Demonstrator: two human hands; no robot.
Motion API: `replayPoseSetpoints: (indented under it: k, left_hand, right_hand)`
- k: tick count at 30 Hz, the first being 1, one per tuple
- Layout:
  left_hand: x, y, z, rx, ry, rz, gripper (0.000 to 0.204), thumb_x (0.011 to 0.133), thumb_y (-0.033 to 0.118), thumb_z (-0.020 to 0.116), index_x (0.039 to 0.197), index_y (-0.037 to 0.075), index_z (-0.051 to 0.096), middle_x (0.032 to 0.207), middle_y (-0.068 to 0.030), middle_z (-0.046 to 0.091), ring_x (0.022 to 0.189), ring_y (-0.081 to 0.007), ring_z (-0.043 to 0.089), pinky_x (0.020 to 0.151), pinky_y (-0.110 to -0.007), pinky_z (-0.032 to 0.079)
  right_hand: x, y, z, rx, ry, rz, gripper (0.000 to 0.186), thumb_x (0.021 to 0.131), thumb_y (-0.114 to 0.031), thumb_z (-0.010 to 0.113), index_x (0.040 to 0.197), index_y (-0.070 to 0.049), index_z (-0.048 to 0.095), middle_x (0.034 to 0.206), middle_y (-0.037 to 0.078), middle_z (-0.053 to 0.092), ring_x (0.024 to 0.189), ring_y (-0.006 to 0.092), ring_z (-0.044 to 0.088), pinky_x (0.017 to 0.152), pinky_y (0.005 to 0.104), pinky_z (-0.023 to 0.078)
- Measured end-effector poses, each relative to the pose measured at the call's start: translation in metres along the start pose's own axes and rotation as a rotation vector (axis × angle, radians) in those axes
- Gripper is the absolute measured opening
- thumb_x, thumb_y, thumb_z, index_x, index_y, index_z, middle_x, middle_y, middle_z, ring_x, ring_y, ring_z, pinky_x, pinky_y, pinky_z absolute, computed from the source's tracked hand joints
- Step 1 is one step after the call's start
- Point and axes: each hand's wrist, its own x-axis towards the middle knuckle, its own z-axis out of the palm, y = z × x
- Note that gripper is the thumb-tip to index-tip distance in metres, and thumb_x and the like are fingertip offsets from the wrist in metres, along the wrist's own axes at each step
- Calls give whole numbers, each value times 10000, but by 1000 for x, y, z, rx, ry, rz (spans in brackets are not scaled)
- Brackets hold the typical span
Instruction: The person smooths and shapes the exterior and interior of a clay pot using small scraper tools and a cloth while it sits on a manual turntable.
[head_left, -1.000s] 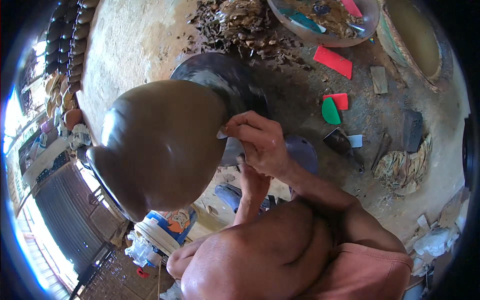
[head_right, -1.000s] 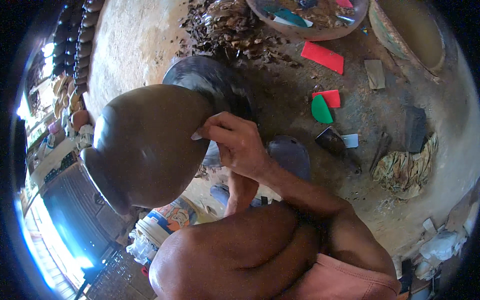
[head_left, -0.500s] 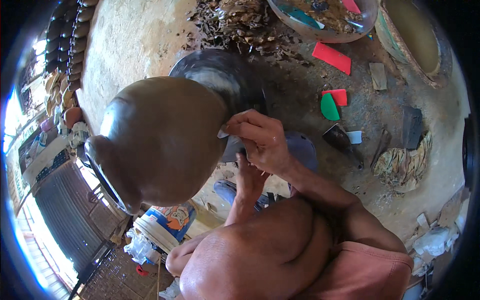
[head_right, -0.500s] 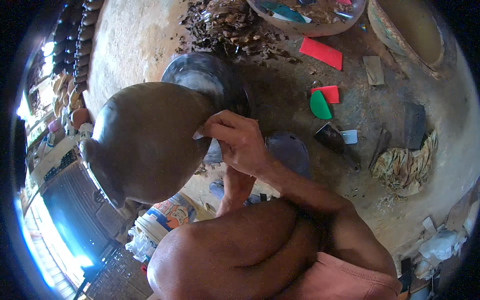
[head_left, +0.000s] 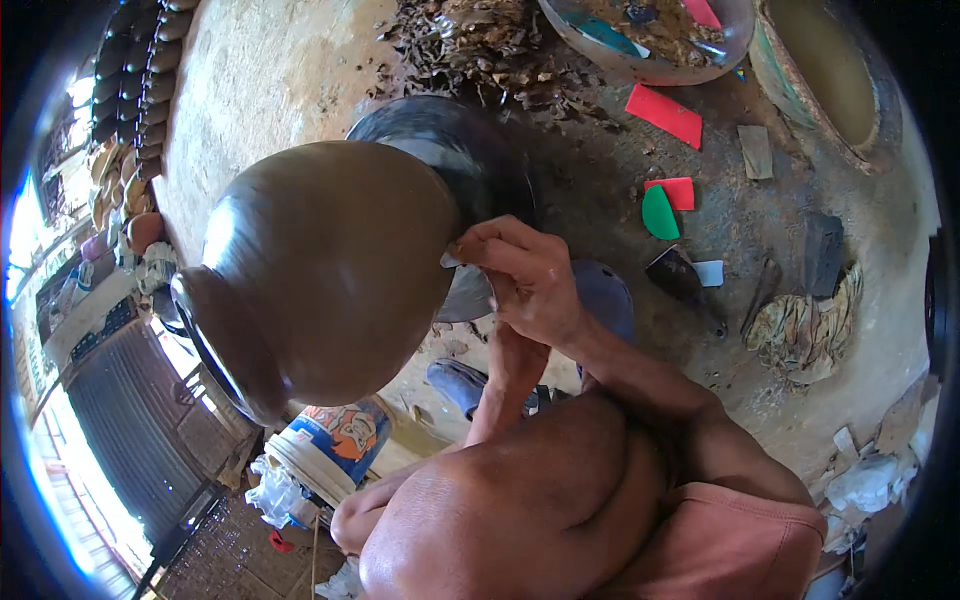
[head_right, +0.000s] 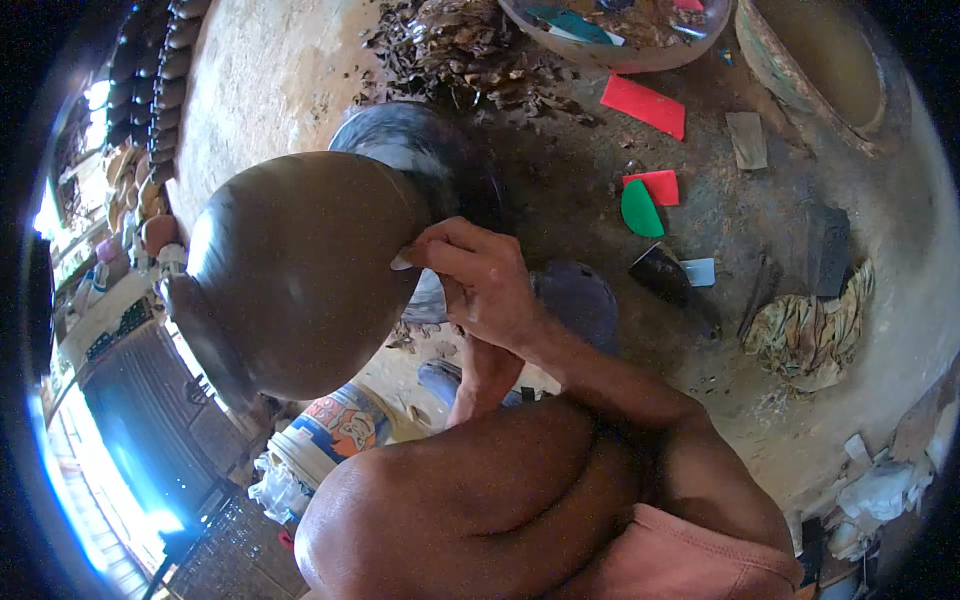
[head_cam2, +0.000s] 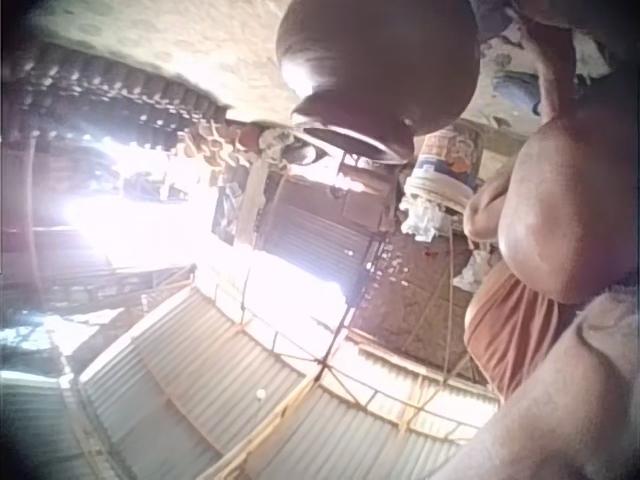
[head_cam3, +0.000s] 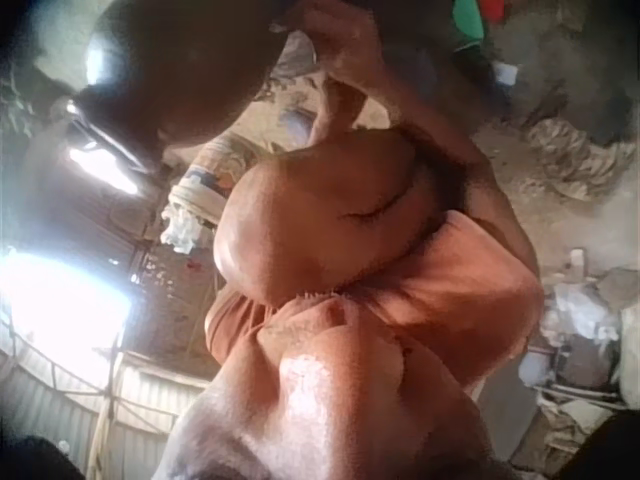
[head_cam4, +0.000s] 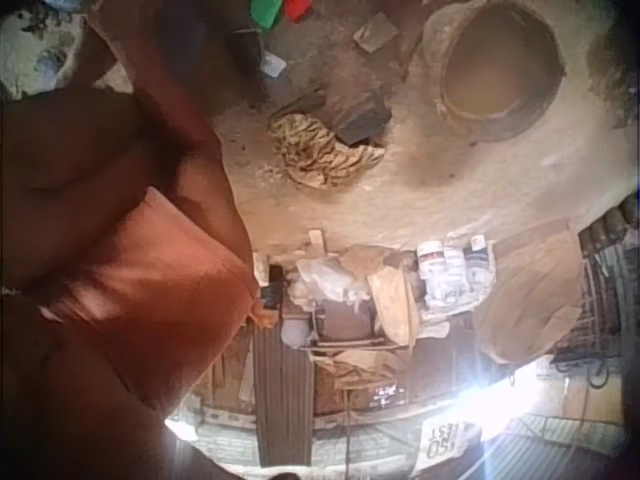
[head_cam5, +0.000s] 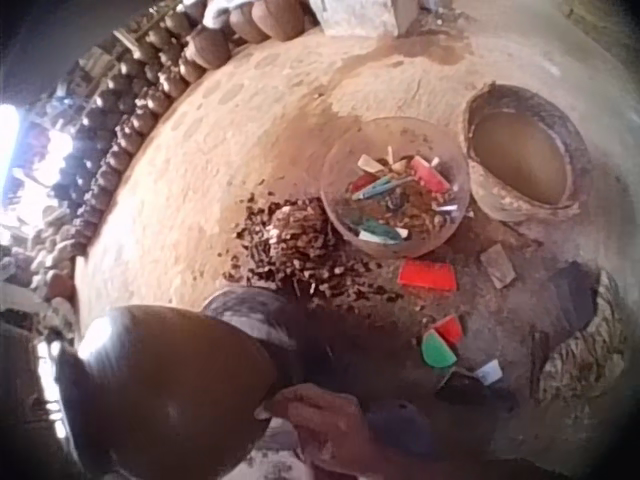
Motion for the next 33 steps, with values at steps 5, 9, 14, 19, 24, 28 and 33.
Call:
replayPoseSetpoints:
  k: [5, 9, 14, 19, 24, 28, 33]
  left_hand:
    - [17, 111, -13, 271, 196, 119, 474, 974, 286, 665, 1399, 95, 577, 1326, -108, 639, 1223, -280, 607, 1049, -461, 483]
    - [24, 162, -82, 1277, 267, 542, 389, 1002, 241, 588, 1352, 71, 582, 1349, -122, 618, 1206, -260, 594, 988, -416, 508]
    - [-10, 18, 26, 480, 381, 138, 643, 1022, 541, 484, 1524, 151, 388, 1483, -58, 494, 1313, -272, 506, 1092, -499, 402]
    - [11, 116, -1, 665, 247, 187, 628, 1009, 543, 533, 1488, 147, 444, 1414, -60, 554, 1304, -265, 528, 1084, -478, 425]
    - [39, 162, -57, 1029, 300, 536, 542, 1015, 495, 546, 1428, 147, 502, 1340, -67, 594, 1235, -263, 576, 1013, -442, 487]
    - [28, 67, -35, 359, 444, 422, 475, 1019, 456, 556, 1380, 148, 548, 1280, -73, 626, 1181, -261, 614, 956, -414, 536]
    - [-15, 5, 48, 391, 332, -70, 420, 1035, 401, 549, 1373, 152, 562, 1239, -73, 654, 1061, -263, 668, 800, -386, 588]
  right_hand:
    - [1, 5, -4, -30, 23, -9, 370, 722, 223, 582, 981, 3, 730, 1008, 129, 691, 850, 251, 725, 697, 322, 571]
    - [-1, -8, 16, 34, -48, 40, 409, 682, 231, 592, 982, -7, 736, 1013, 123, 697, 849, 256, 724, 695, 327, 573]
    - [-9, 10, -1, -33, -41, 81, 449, 669, 236, 587, 1000, -25, 742, 1010, 117, 698, 858, 264, 726, 695, 339, 575]
    - [-6, 9, 1, -45, -14, 52, 459, 675, 237, 589, 1012, -33, 745, 1005, 109, 698, 890, 260, 725, 714, 343, 581]
    - [-8, 6, 7, -37, -37, 57, 448, 687, 239, 590, 1016, -25, 739, 1002, 114, 696, 888, 256, 725, 715, 335, 578]
    - [-10, 14, -1, -97, -24, 58, 444, 692, 245, 587, 1019, -16, 733, 1019, 116, 693, 893, 255, 724, 709, 327, 573]
    - [-7, 16, -6, -63, -11, 91, 443, 687, 249, 573, 1007, -15, 728, 1035, 117, 688, 893, 254, 720, 709, 331, 569]
